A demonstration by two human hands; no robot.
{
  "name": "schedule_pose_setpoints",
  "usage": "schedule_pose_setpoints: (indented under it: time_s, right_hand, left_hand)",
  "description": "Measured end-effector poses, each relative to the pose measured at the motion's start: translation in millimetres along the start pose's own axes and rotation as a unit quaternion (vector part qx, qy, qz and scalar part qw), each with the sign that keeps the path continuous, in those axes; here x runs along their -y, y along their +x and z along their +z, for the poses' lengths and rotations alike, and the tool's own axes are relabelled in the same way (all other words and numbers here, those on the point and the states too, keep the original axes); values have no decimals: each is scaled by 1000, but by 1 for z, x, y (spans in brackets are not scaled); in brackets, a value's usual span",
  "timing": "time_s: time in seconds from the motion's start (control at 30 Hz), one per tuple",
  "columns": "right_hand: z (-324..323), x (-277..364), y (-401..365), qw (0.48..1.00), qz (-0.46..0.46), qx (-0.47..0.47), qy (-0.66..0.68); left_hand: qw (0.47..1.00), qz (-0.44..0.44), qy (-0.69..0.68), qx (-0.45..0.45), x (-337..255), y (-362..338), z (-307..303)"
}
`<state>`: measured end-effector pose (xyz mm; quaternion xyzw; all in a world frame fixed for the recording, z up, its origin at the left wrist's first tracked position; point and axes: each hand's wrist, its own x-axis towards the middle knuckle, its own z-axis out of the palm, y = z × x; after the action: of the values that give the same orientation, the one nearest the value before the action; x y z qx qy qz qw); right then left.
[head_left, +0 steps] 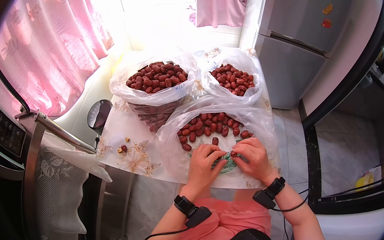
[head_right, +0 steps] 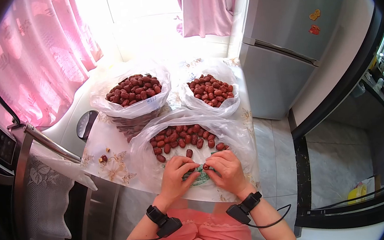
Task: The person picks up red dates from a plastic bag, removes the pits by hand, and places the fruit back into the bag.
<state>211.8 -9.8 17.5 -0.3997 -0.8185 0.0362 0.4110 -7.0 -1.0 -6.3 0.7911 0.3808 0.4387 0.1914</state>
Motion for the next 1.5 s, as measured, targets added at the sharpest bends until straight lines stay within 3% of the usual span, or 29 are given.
schedule_pose_setpoints:
  time_s: [0.3,0.5,1.5]
  right_hand:
    - [0,0,0,1000,-1,-15,-12]
    - [0,2,2,999,19,-28,-1]
    - [2,0,0,998,31,-52,-17]
  left_hand:
    - [998,-54,-17,-29,0,-5,6]
    - [997,-21,68,-27,0,-1,6]
    - [999,-30,30,-10,-4,1,2]
